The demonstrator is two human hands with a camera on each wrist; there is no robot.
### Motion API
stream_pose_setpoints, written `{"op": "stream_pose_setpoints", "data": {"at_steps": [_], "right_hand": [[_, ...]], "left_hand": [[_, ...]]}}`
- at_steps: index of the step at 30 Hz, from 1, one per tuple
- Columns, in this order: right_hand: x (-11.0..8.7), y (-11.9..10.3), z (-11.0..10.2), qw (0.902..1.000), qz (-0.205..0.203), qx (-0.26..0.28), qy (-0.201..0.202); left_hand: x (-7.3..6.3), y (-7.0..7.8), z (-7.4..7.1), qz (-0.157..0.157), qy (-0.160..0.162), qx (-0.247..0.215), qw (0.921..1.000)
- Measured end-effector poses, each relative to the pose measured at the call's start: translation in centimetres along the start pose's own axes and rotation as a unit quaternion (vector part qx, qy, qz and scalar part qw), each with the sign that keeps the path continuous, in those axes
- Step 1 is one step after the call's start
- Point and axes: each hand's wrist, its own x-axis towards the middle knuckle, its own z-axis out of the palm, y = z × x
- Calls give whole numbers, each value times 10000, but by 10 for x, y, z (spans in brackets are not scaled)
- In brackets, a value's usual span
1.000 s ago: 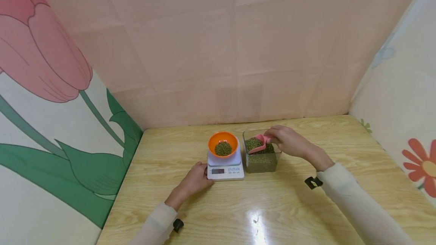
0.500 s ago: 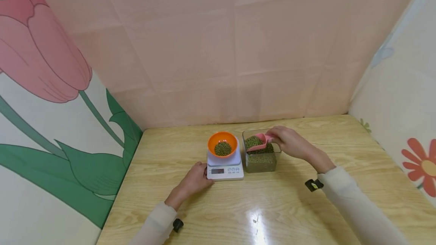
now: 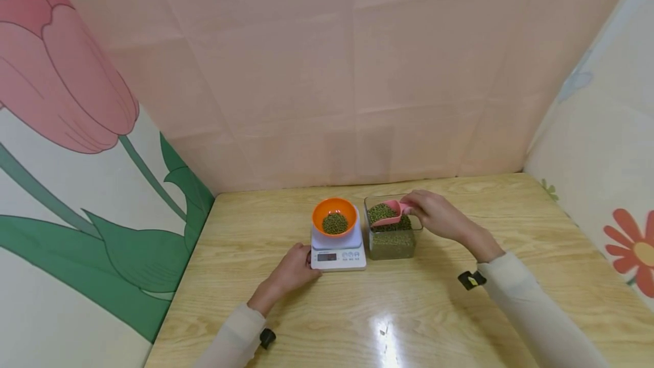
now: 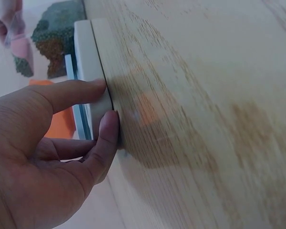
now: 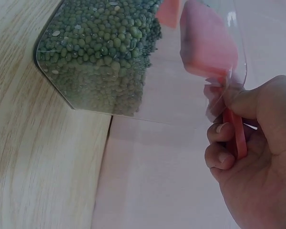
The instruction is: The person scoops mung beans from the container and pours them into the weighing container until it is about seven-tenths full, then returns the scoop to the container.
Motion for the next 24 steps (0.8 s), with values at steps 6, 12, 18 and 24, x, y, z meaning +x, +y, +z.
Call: {"op": "stream_pose_setpoints", "data": {"at_steps": [6,12,18,24], "right_hand": [[-1,1,-2,10000,33,44,19],[-2,1,-4,9999,68,64,74],[-4,-1,-9,9997,189,152,103],[-5,0,-10,9992,289,202,166]], "left_hand": [[1,-1,1,23,10,-19,10000],[0,-2,1,-17,20,7,10000],[0,-2,1,-72,13,18,10000],[0,-1,1,-21,4,28,10000]]}}
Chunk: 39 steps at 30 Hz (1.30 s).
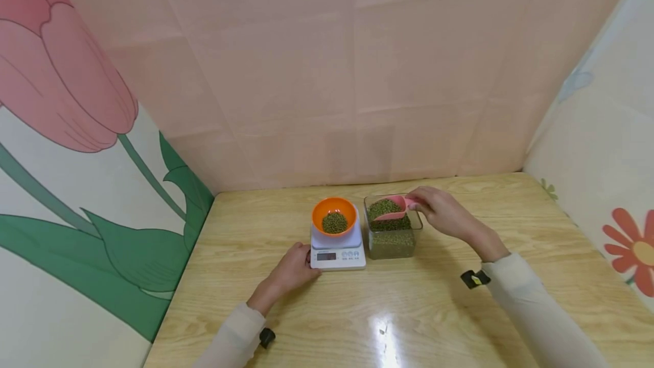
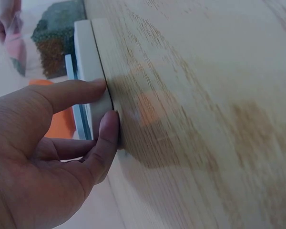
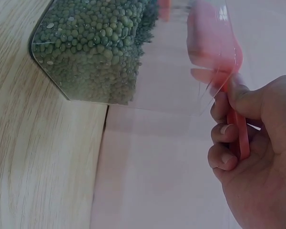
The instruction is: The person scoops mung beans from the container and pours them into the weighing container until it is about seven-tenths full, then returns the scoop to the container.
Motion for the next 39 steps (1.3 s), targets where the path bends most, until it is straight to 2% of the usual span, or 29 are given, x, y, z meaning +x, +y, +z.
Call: {"op": "stream_pose_setpoints", "data": {"at_steps": [17,23,39], "right_hand": [[-1,6,-4,9998,61,30,163],[-1,8,-5,9998,81,58,185],[4,2,-8,9993,-130,8,343]], "left_hand": [[0,2,-1,-23,-57,-47,10000],[0,1,-2,64,-65,-36,10000],[-1,3,-2,-44,-89,-150,9998]]}}
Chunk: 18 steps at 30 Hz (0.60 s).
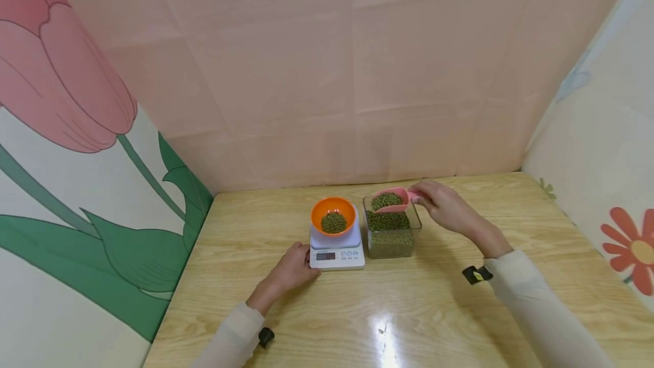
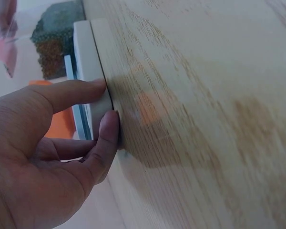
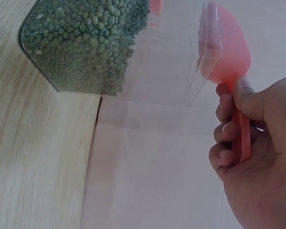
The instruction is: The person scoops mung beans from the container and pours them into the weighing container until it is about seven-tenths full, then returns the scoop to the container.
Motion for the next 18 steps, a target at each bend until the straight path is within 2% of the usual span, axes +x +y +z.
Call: {"op": "stream_pose_setpoints", "data": {"at_steps": [11,18], "right_hand": [[8,-11,4,9997,79,141,-175],[20,-17,10,9996,-98,172,-202]], "left_hand": [[0,-3,0,-11,0,6,10000],[1,-4,1,1,22,17,10000]]}}
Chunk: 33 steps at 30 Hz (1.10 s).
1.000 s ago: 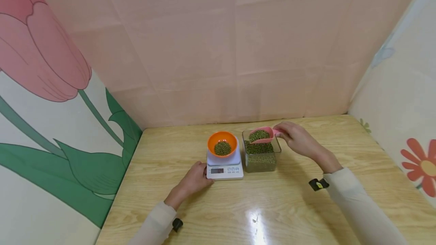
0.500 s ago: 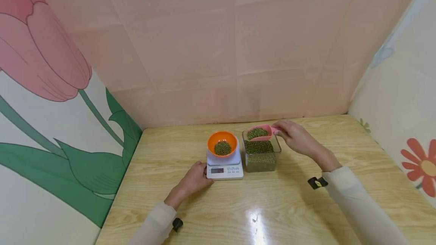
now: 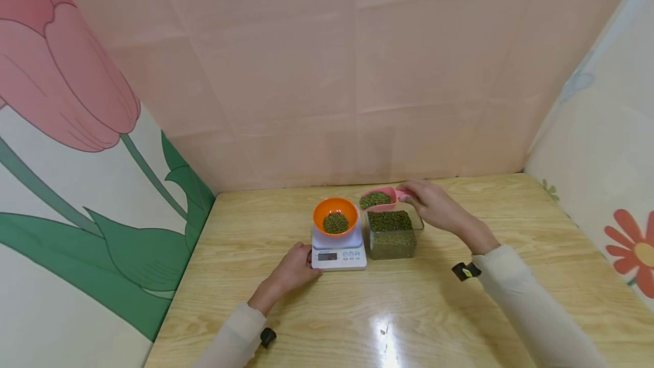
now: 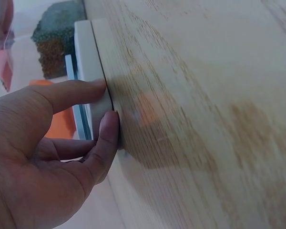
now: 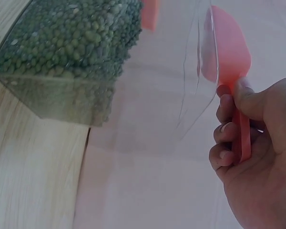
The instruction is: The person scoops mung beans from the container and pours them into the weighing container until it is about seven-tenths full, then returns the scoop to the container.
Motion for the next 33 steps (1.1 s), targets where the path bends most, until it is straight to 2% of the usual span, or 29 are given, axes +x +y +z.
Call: {"op": "stream_pose_setpoints", "data": {"at_steps": [8,13,33], "right_hand": [[11,-6,5,9999,-121,62,-97],[16,-11,6,9998,-92,49,-193],[31,-20,14,9982,-230,-276,-483]], "left_hand": [[1,0,1,74,33,42,10000],[0,0,1,11,13,17,10000],[0,-1,1,101,69,65,9999]]}}
